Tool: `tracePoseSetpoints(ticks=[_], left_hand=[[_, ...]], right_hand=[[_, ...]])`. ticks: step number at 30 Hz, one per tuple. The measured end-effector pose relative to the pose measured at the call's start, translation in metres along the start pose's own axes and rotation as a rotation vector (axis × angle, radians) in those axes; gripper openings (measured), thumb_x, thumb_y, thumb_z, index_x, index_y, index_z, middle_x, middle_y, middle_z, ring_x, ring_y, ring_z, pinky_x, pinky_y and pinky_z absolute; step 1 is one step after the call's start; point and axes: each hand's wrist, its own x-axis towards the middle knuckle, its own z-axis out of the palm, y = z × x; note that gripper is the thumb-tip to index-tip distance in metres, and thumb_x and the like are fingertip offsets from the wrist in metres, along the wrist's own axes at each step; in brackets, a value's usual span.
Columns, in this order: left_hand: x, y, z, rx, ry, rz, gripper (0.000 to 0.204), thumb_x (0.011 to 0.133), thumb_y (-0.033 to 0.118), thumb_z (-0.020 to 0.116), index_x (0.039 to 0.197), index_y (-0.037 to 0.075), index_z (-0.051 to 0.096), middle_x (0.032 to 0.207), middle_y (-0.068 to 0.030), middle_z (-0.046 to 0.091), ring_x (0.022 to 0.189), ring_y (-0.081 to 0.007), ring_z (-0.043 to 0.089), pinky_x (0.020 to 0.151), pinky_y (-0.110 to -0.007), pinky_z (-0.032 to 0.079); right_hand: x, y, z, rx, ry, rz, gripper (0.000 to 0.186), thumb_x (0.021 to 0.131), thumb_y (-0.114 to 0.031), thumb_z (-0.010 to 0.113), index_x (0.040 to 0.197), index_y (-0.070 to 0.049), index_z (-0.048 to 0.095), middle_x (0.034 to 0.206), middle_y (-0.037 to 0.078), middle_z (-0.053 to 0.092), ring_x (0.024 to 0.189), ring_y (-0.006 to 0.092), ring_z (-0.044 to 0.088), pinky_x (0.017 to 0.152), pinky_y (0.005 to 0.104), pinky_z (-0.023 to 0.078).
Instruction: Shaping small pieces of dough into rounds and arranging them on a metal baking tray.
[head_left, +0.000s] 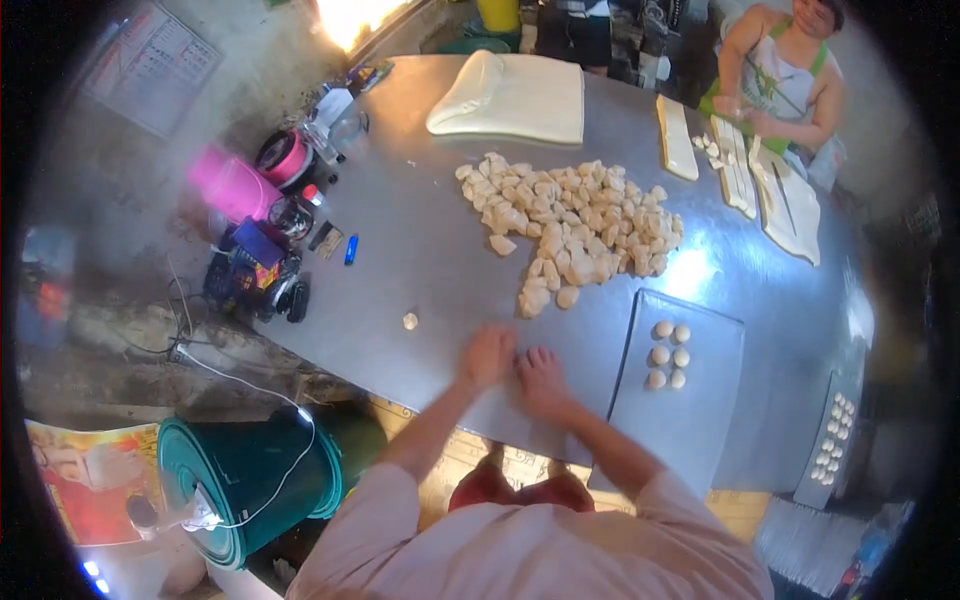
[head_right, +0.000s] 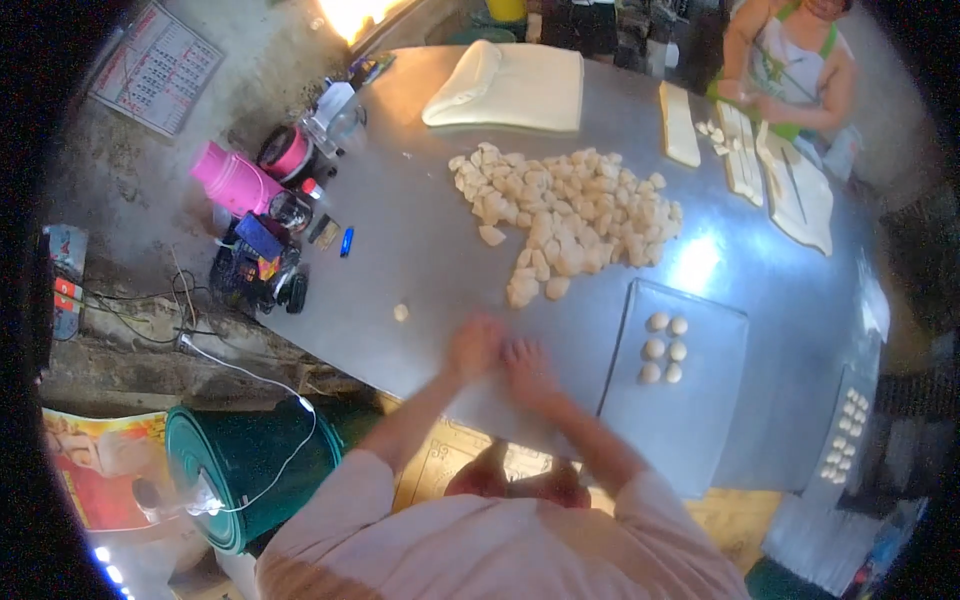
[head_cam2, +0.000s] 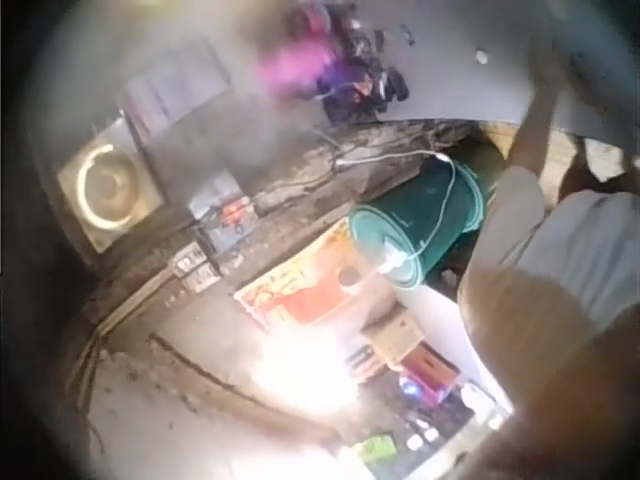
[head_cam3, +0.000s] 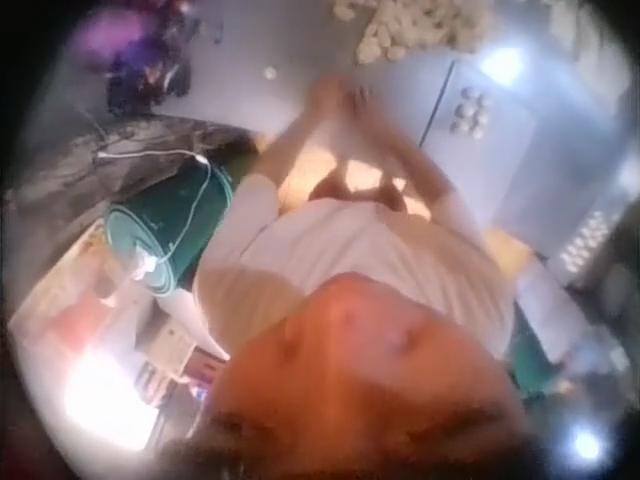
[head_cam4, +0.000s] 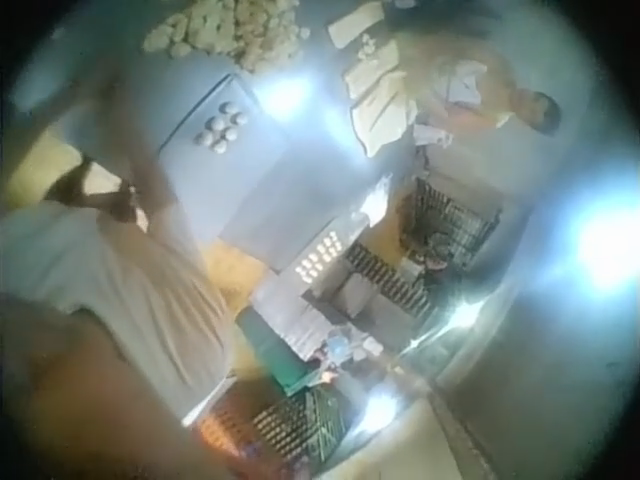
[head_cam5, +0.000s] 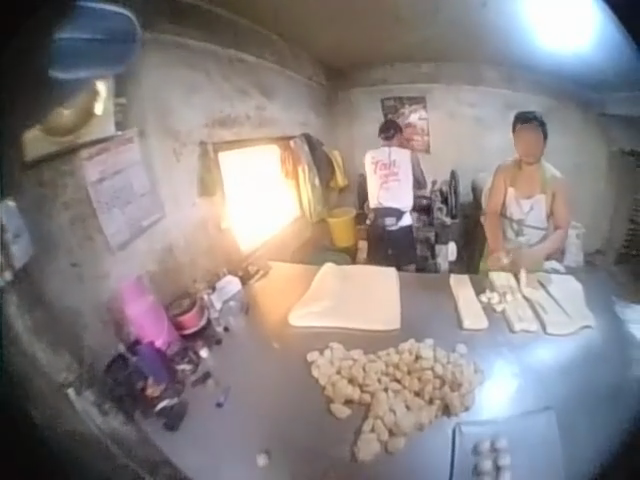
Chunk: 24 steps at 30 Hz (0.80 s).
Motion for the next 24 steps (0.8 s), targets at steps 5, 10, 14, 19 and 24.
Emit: tracePoseSetpoints(ticks=[5, 10, 14, 19, 24], left_hand=[[-0.036, -0.015, 0.008, -0.062, 0.278, -0.186, 0.027, 0.097, 0.022, 0.056, 0.119, 0.009, 0.066, 0.112, -0.0129, 0.07, 0.112, -0.0354, 0.063, 0.094, -0.051, 0.051], [-0.039, 0.002, 0.024, 0.109, 0.234, -0.008, 0.024, 0.094, 0.018, 0.06, 0.115, 0.009, 0.066, 0.103, -0.0121, 0.071, 0.101, -0.0338, 0.066, 0.091, -0.048, 0.053], [-0.022, -0.023, 0.023, -0.123, 0.119, -0.122, 0.016, 0.092, 0.018, 0.059, 0.105, 0.01, 0.064, 0.104, -0.0123, 0.066, 0.102, -0.0299, 0.063, 0.086, -0.044, 0.053], [-0.068, -0.016, 0.023, -0.127, 0.409, -0.153, 0.019, 0.088, 0.019, 0.066, 0.103, 0.009, 0.063, 0.097, -0.0135, 0.067, 0.095, -0.0323, 0.064, 0.086, -0.046, 0.051], [-0.028, 0.006, 0.015, 0.005, 0.188, -0.013, 0.033, 0.094, 0.029, 0.066, 0.114, 0.002, 0.062, 0.108, -0.0211, 0.065, 0.106, -0.0404, 0.06, 0.095, -0.053, 0.046]], right_hand=[[-0.022, 0.004, -0.026, -0.05, -0.011, 0.185, 0.031, 0.085, -0.018, 0.061, 0.112, -0.004, 0.065, 0.114, 0.018, 0.062, 0.115, 0.0396, 0.057, 0.103, 0.0513, 0.043], [-0.016, -0.011, -0.002, -0.06, 0.167, -0.062, 0.03, 0.087, -0.017, 0.059, 0.114, -0.004, 0.066, 0.115, 0.018, 0.064, 0.115, 0.0397, 0.058, 0.102, 0.0501, 0.044], [-0.001, 0.006, 0.003, 0.024, 0.052, -0.009, 0.029, 0.088, -0.017, 0.059, 0.114, -0.006, 0.066, 0.111, 0.015, 0.064, 0.111, 0.0382, 0.059, 0.098, 0.0491, 0.045], [-0.034, 0.002, -0.02, -0.03, 0.104, 0.124, 0.026, 0.088, -0.017, 0.06, 0.111, -0.007, 0.066, 0.106, 0.012, 0.063, 0.106, 0.035, 0.06, 0.095, 0.048, 0.046], [-0.014, -0.016, 0.01, -0.099, 0.166, -0.23, 0.014, 0.092, -0.02, 0.062, 0.101, -0.01, 0.068, 0.102, 0.011, 0.062, 0.1, 0.0315, 0.06, 0.091, 0.0467, 0.047]])
